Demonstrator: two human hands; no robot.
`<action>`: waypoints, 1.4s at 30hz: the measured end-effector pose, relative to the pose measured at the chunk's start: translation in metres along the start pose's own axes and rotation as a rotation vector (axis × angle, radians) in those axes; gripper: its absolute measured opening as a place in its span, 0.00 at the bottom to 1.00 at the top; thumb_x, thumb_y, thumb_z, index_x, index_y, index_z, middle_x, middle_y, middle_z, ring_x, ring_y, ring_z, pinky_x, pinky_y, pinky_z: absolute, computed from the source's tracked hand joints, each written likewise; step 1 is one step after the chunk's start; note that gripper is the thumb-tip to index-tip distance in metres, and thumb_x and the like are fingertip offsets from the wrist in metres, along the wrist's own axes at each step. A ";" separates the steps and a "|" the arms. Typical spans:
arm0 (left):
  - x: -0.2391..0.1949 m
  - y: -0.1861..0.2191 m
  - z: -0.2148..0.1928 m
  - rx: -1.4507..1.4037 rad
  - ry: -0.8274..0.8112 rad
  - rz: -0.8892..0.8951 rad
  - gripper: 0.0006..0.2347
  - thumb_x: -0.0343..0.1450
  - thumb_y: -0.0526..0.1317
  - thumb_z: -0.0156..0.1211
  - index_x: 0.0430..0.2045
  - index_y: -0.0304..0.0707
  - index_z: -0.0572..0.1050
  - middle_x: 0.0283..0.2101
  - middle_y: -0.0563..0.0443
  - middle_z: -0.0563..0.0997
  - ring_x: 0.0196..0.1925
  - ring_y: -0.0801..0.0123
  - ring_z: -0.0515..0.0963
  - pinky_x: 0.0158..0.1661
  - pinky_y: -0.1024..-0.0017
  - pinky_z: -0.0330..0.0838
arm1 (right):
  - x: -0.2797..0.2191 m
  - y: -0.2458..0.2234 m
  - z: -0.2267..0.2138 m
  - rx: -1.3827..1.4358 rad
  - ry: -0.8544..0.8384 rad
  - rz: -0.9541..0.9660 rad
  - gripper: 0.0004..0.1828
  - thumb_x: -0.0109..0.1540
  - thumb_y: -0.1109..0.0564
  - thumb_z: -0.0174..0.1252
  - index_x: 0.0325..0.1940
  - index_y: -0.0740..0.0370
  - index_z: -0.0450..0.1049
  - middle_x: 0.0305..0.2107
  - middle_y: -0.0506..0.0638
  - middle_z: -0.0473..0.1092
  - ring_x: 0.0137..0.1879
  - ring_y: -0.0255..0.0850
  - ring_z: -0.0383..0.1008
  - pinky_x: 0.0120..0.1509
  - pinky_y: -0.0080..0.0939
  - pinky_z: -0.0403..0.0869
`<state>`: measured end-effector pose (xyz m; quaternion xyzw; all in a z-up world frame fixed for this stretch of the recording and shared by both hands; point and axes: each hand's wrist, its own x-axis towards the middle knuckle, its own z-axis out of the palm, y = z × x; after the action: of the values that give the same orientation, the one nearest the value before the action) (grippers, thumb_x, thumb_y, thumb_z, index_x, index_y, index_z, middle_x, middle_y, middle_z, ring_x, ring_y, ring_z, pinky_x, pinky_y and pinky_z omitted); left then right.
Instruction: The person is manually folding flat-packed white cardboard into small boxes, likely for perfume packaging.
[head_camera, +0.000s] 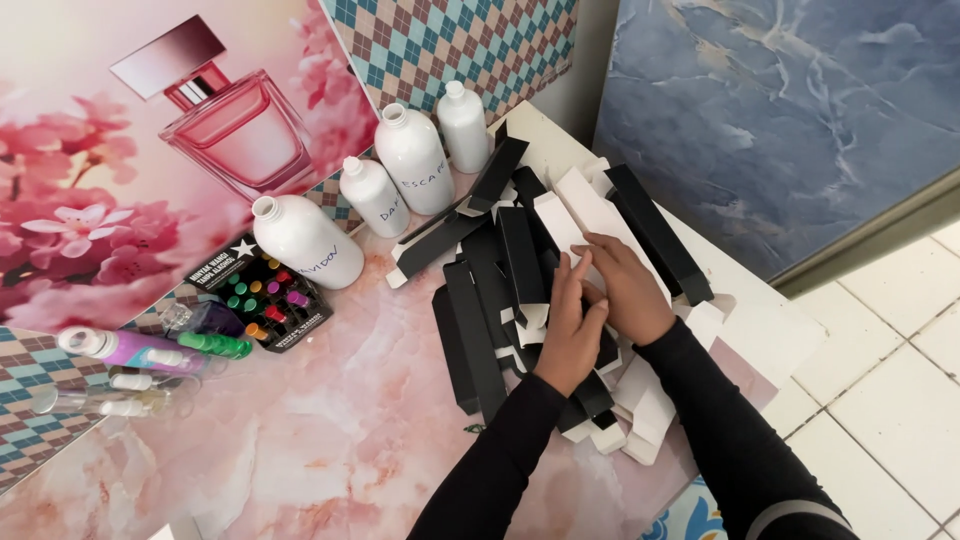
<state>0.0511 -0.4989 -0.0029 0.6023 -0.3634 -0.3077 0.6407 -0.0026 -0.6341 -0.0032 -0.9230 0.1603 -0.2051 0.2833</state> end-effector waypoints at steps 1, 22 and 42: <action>0.005 -0.001 0.000 0.000 0.003 -0.001 0.28 0.77 0.34 0.45 0.76 0.45 0.48 0.78 0.29 0.31 0.77 0.29 0.28 0.71 0.35 0.35 | 0.000 0.001 0.004 0.001 -0.002 -0.002 0.24 0.62 0.64 0.61 0.64 0.62 0.71 0.63 0.61 0.66 0.68 0.62 0.67 0.66 0.58 0.72; 0.018 0.006 0.000 -0.135 0.066 -0.154 0.29 0.78 0.45 0.47 0.76 0.47 0.47 0.78 0.31 0.29 0.80 0.38 0.32 0.74 0.42 0.37 | 0.003 0.008 0.026 -0.082 -0.025 -0.014 0.28 0.66 0.63 0.58 0.71 0.64 0.65 0.63 0.61 0.62 0.56 0.59 0.75 0.56 0.54 0.78; 0.003 0.036 0.000 -0.205 0.089 -0.067 0.32 0.75 0.47 0.53 0.75 0.44 0.47 0.78 0.25 0.34 0.79 0.33 0.35 0.74 0.43 0.41 | -0.004 -0.034 0.002 0.036 0.071 0.041 0.29 0.60 0.71 0.59 0.65 0.65 0.64 0.70 0.69 0.53 0.62 0.78 0.66 0.56 0.72 0.75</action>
<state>0.0514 -0.4982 0.0329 0.5586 -0.2810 -0.3376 0.7036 0.0006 -0.6046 0.0138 -0.9063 0.1857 -0.2349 0.2983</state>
